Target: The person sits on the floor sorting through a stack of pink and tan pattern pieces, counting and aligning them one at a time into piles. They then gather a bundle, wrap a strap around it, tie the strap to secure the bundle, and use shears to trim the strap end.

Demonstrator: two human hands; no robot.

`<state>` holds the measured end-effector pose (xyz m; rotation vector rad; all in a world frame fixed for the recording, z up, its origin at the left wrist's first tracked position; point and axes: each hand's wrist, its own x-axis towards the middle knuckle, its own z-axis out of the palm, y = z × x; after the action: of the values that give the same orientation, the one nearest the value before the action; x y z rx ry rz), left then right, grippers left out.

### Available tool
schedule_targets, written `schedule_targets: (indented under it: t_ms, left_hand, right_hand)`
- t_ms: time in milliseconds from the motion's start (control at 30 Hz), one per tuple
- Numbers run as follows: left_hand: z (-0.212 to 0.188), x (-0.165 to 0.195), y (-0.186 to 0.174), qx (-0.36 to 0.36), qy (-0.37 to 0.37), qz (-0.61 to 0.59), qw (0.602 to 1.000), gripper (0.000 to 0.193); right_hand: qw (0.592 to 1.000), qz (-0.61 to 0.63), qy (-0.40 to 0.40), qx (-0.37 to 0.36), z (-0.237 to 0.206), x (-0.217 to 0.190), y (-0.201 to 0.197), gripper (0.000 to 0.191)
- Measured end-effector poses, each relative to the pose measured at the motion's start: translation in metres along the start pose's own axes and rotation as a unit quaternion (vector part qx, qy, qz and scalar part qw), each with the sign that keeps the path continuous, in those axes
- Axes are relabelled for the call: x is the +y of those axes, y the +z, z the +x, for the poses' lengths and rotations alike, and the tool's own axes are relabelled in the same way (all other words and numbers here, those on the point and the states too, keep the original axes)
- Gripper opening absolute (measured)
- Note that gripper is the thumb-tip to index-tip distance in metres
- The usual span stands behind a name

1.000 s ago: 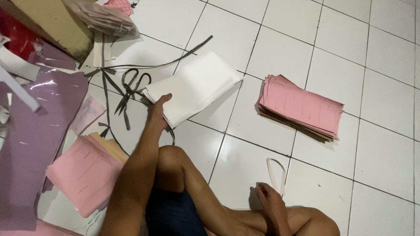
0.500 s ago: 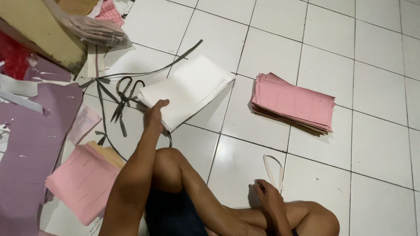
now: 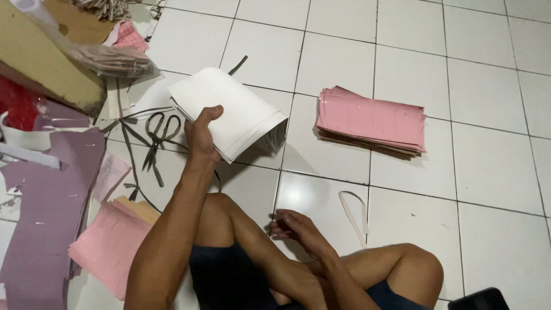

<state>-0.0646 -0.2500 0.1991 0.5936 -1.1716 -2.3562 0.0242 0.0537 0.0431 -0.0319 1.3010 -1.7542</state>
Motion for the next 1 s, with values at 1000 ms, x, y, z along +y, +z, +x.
schedule_targets:
  t_ms: [1000]
  left_hand:
    - [0.020,-0.160,0.189,-0.379,-0.252,0.006,0.890,0.036]
  right_hand:
    - [0.800,0.330,-0.429,0.259,-0.097,-0.224,-0.198,0.058]
